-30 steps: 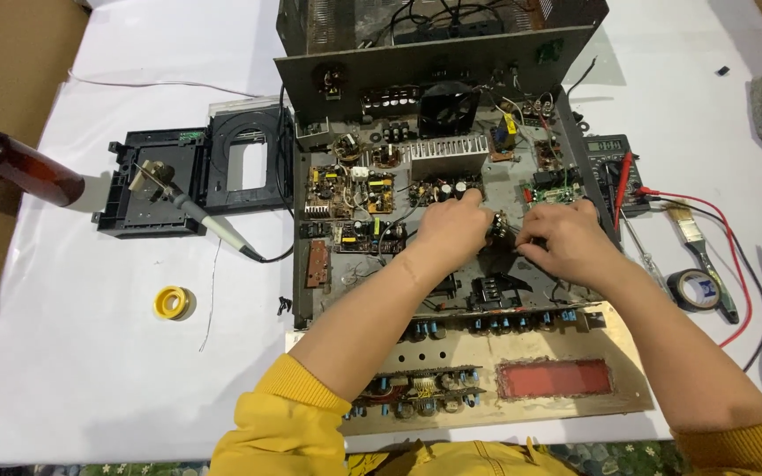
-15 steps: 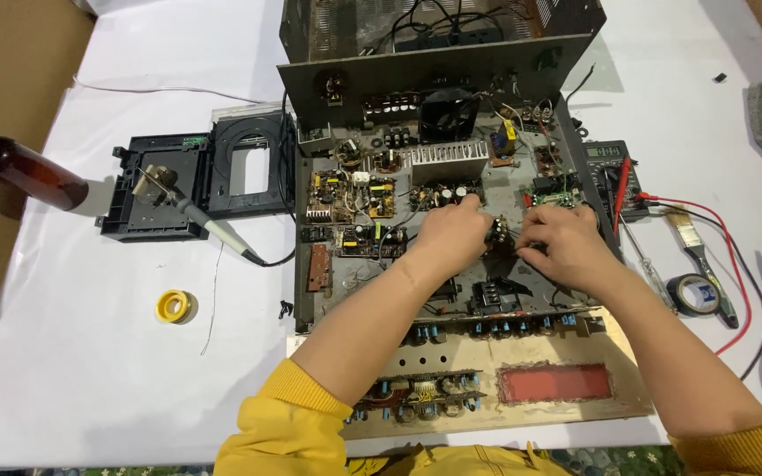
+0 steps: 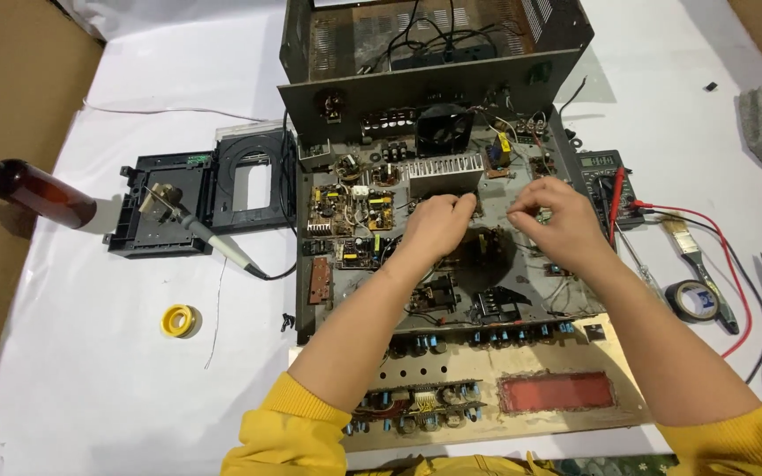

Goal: Assembling and connecting internal components of an electronic device, including wiring and circuit board installation.

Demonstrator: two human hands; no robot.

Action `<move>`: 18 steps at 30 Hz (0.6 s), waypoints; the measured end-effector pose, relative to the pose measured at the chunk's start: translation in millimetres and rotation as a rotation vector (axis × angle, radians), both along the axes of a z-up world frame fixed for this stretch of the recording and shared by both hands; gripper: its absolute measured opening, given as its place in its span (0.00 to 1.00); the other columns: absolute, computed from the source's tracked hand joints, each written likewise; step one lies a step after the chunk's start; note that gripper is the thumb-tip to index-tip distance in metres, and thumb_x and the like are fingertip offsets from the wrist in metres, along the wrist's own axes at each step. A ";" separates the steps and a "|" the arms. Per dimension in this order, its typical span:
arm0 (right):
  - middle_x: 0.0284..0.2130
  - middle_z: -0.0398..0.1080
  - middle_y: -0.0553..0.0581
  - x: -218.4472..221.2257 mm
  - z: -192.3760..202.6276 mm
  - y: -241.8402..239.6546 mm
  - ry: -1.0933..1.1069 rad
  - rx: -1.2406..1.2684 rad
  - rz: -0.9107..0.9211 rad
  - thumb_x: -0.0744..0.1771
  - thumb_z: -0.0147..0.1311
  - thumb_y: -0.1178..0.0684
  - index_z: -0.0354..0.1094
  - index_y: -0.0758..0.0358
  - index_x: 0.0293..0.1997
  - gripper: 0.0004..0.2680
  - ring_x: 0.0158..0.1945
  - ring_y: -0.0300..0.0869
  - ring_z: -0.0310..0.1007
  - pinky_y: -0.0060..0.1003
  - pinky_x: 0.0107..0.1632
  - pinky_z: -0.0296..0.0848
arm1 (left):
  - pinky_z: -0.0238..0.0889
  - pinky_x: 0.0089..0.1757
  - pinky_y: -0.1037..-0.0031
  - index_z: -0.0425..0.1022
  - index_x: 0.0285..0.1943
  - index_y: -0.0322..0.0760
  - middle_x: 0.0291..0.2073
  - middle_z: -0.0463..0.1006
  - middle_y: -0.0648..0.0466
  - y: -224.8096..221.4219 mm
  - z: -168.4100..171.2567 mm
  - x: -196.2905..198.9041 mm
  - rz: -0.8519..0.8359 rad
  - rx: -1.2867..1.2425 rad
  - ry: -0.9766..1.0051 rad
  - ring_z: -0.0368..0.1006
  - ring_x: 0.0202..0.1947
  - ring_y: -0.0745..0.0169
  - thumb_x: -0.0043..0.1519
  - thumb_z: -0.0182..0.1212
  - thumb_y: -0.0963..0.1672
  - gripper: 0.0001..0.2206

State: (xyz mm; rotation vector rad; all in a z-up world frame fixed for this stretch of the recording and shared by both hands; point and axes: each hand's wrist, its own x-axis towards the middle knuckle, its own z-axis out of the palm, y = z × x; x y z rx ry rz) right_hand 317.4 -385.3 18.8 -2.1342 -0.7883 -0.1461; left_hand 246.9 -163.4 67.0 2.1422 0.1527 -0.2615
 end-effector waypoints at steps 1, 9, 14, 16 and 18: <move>0.39 0.75 0.54 0.6 -0.1 4.3 0.038 0.041 0.008 0.65 0.64 0.59 0.78 0.59 0.37 0.01 0.43 0.47 0.77 0.42 0.49 0.74 | 0.57 0.61 0.46 0.69 0.65 0.21 0.58 0.73 0.29 0.6 -0.3 1.0 -0.013 0.023 0.014 0.64 0.66 0.29 0.66 0.35 0.61 0.39; 0.39 0.75 0.60 -0.7 8.0 21.2 0.114 0.130 -0.005 0.66 0.63 0.61 0.78 0.65 0.40 0.02 0.40 0.48 0.74 0.44 0.46 0.74 | 0.70 0.46 0.48 0.78 0.46 0.23 0.37 0.80 0.29 -1.5 -20.0 10.4 0.037 0.105 -0.023 0.76 0.46 0.28 0.67 0.30 0.50 0.29; 0.39 0.75 0.62 5.8 2.3 22.9 0.140 0.133 -0.034 0.66 0.63 0.61 0.78 0.67 0.41 0.03 0.40 0.50 0.75 0.45 0.44 0.74 | 0.71 0.37 0.58 0.78 0.36 0.31 0.29 0.80 0.36 -3.1 -0.1 2.8 0.028 0.049 -0.046 0.78 0.37 0.40 0.66 0.33 0.54 0.29; 0.39 0.75 0.62 4.8 1.0 24.4 0.146 0.136 -0.038 0.66 0.63 0.61 0.78 0.67 0.41 0.03 0.40 0.49 0.75 0.44 0.44 0.74 | 0.70 0.44 0.55 0.76 0.47 0.26 0.38 0.80 0.34 0.1 4.2 1.0 0.025 0.062 -0.015 0.77 0.46 0.37 0.65 0.35 0.56 0.31; 0.39 0.75 0.61 5.7 -0.4 25.8 0.156 0.138 -0.042 0.66 0.64 0.61 0.78 0.66 0.40 0.02 0.40 0.48 0.75 0.43 0.43 0.74 | 0.70 0.51 0.52 0.74 0.58 0.20 0.47 0.80 0.31 1.1 0.3 2.2 0.022 0.074 0.019 0.75 0.56 0.35 0.65 0.38 0.58 0.36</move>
